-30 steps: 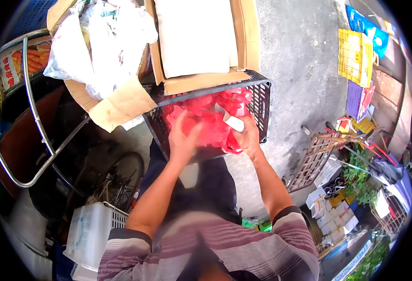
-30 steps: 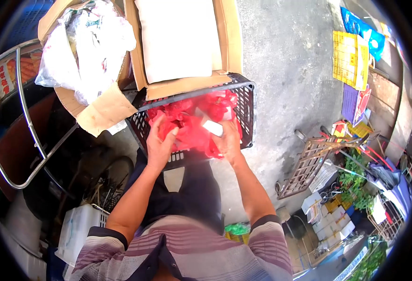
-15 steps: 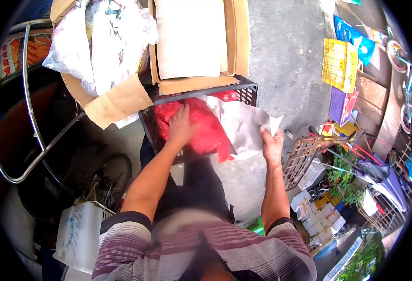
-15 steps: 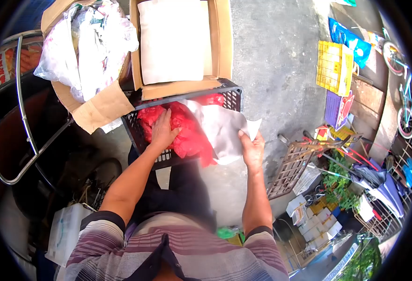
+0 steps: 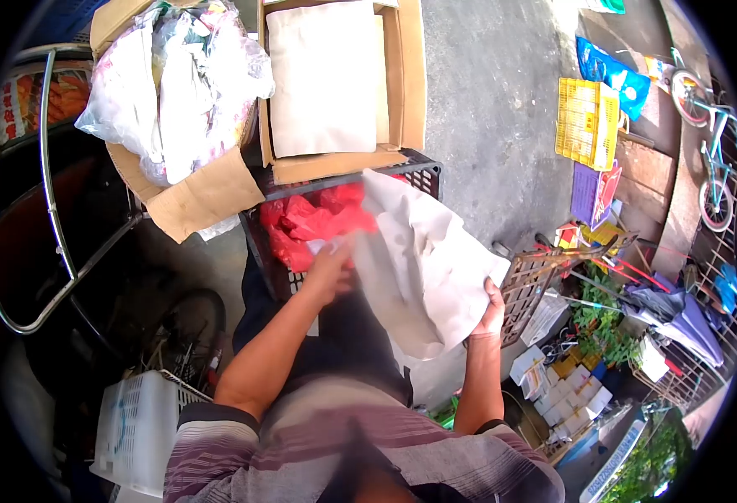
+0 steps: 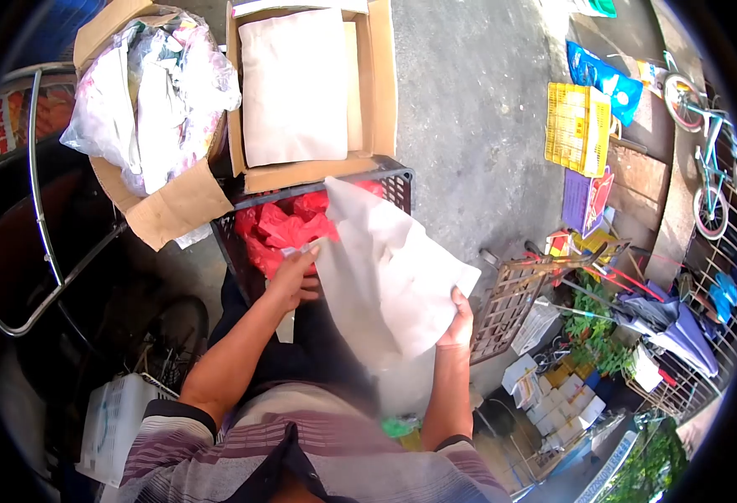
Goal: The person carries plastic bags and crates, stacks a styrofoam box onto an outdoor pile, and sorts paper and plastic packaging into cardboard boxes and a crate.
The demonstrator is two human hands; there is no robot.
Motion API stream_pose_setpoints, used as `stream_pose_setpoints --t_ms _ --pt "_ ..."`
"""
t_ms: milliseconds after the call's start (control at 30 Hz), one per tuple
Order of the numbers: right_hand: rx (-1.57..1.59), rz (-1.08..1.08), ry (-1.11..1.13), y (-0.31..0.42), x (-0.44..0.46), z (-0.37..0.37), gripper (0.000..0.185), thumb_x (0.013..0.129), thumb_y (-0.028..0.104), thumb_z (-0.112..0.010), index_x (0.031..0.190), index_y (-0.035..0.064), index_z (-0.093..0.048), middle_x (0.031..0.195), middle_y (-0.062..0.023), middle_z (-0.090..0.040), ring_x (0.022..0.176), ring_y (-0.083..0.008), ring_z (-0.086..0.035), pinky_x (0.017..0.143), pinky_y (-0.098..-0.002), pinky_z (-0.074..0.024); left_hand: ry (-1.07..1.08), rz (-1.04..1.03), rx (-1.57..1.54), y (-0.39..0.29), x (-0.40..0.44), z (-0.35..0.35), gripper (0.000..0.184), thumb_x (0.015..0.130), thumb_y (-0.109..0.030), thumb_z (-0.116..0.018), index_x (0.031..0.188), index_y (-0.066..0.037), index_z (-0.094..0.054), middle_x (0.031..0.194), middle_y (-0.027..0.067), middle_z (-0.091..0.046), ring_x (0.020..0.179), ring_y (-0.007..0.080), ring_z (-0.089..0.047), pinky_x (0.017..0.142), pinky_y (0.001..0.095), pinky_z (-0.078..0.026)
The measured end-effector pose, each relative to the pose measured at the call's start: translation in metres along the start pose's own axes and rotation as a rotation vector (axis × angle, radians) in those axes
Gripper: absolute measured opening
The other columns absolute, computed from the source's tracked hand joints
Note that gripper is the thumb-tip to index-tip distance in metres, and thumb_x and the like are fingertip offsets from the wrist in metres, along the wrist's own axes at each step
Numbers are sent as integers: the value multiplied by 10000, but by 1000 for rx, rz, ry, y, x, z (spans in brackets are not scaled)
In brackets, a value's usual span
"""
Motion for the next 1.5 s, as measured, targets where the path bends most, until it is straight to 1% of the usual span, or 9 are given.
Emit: stream_pose_setpoints --t_ms 33,167,533,767,933,1133,1267,1367,1500 --pt "10 -8 27 -4 -4 -12 617 875 268 -652 1389 -18 -466 1325 -189 -586 1197 -373 -569 1044 -509 -446 390 198 -228 19 -2 -30 493 918 -375 -651 1289 -69 -544 1115 135 -626 976 299 -605 823 492 -509" --pt "-14 9 27 -16 10 -10 616 896 292 -646 1410 11 -454 1362 -178 -566 1245 -366 -540 1079 -522 -414 486 -111 -408 -9 15 -35 236 1000 -193 -545 1179 -51 -602 1106 103 -689 1009 235 -676 888 438 -546" --pt "-303 773 -221 5 87 -94 504 950 241 -660 1324 -52 -492 1254 -150 -592 1097 -249 -597 965 -398 -494 99 -821 -762 -257 -11 18 181 1032 -110 -463 1143 -16 -571 1149 131 -648 1030 243 -640 935 421 -542" --pt "120 380 424 -21 171 -209 467 956 123 -612 1401 111 -472 1408 -89 -523 1299 -325 -498 1061 -559 -440 410 -1026 -542 -385 -19 11 362 1046 -315 -485 1331 -92 -491 1229 124 -623 1045 244 -628 915 458 -532" --pt "204 237 228 -83 270 -218 508 984 64 -542 1456 178 -396 1447 -101 -474 1316 -339 -475 1011 -658 -438 -79 -720 -152 -302 102 42 619 943 -471 -628 1388 -91 -428 1271 112 -597 1099 255 -611 883 496 -510" --pt "194 111 -192 -130 306 -193 351 1021 62 -477 1361 138 -435 1390 -103 -504 1253 -361 -530 1000 -659 -437 -53 -751 -236 -284 110 29 489 879 -98 -729 1284 -6 -470 1207 133 -609 1032 228 -625 870 345 -512" --pt "-26 54 -22 -139 318 -182 296 1014 114 -524 1300 82 -455 1302 -115 -546 1138 -324 -584 929 -511 -490 -293 -1153 141 -338 59 34 370 878 -81 -682 1202 32 -544 1049 140 -679 924 208 -631 858 324 -484" --pt "-329 210 26 -106 243 -178 424 980 185 -609 1356 64 -455 1218 -104 -583 1018 -210 -591 807 -328 -471 -672 -1136 506 -342 59 49 370 876 -142 -677 1189 26 -573 1042 238 -692 954 356 -667 854 410 -499" --pt "-523 357 -91 -90 170 -116 484 936 180 -666 1342 -38 -517 1214 -122 -621 1079 -175 -605 905 -304 -486 -828 -1111 743 -340 86 47 405 885 -199 -671 1206 15 -550 1052 293 -663 989 457 -634 848 502 -483"
Point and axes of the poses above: each hand's wrist, its own x-axis towards the middle knuckle, its own z-axis out of the back of the hand, y = z × x, the point moved 10 cm from there along x, towards the middle knuckle
